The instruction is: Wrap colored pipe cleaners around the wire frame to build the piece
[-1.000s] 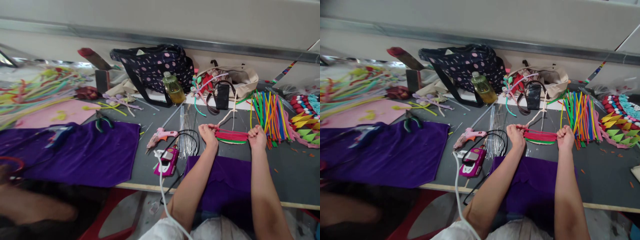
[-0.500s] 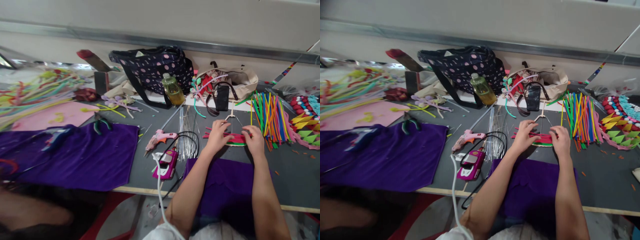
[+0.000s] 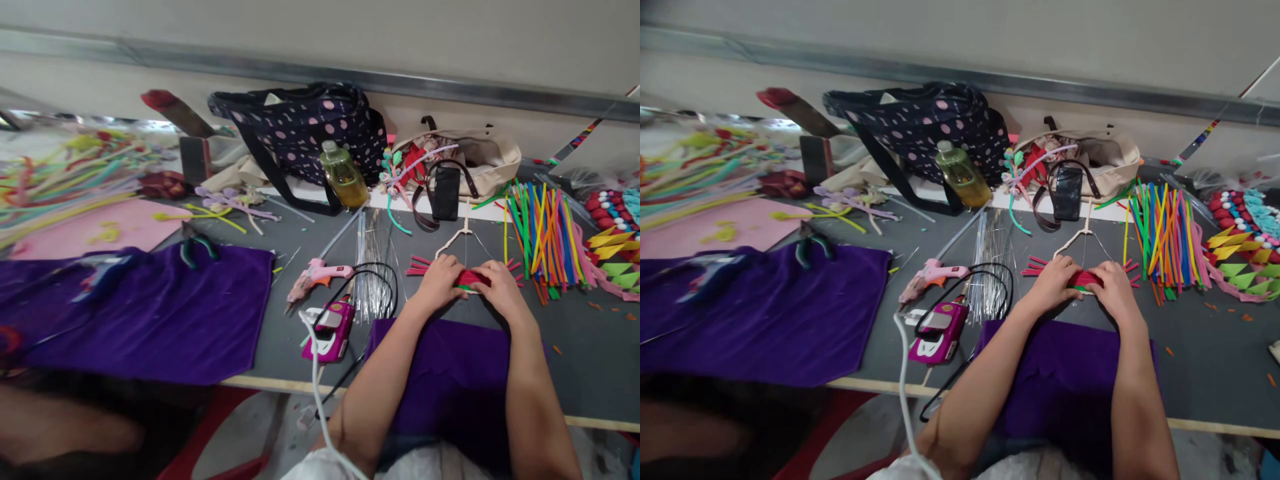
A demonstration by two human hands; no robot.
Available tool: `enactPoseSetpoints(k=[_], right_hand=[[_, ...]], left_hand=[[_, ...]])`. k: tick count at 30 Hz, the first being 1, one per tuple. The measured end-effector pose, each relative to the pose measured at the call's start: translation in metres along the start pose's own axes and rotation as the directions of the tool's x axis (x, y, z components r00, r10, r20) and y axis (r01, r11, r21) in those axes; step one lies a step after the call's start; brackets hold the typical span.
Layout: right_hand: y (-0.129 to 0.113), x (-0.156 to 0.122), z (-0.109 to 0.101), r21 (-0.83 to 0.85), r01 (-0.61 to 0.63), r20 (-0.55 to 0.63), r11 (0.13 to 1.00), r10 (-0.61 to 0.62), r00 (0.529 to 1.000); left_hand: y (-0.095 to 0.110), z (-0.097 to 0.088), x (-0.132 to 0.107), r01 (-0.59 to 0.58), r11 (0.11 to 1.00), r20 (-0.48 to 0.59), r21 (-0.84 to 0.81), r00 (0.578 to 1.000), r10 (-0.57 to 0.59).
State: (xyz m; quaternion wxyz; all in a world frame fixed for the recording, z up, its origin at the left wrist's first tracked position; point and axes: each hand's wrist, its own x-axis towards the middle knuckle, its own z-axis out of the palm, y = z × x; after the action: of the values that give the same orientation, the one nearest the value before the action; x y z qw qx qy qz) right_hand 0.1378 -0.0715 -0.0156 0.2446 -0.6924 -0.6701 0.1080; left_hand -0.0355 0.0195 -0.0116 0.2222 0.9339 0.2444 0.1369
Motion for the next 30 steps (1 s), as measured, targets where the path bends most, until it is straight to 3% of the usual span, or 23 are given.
enactPoseSetpoints(k=[3,9,15,24,30], right_hand=[[0.004,-0.001,-0.004,0.05,-0.008,-0.04,0.999,0.01,0.999],[0.03,-0.008,-0.02,-0.031,-0.148,-0.269,0.989,0.134,0.954],[0.036,-0.011,-0.019,-0.157,-0.204,-0.166,0.966,0.178,0.97],[0.026,-0.009,-0.023,-0.266,-0.314,-0.156,0.911,0.28,0.947],[0.02,-0.009,-0.026,-0.369,-0.364,-0.047,0.855,0.374,0.926]], left_hand=[[-0.001,-0.001,0.0,0.004,1.0,-0.016,-0.017,1.0,-0.004],[0.001,-0.001,0.001,-0.045,0.998,-0.036,-0.047,0.998,0.043],[0.001,0.003,0.002,-0.047,0.999,-0.02,-0.017,0.999,0.047],[0.0,0.005,0.002,0.0,1.0,-0.005,-0.015,1.0,0.0],[0.001,0.006,0.001,0.006,1.0,-0.002,-0.004,1.0,-0.006]])
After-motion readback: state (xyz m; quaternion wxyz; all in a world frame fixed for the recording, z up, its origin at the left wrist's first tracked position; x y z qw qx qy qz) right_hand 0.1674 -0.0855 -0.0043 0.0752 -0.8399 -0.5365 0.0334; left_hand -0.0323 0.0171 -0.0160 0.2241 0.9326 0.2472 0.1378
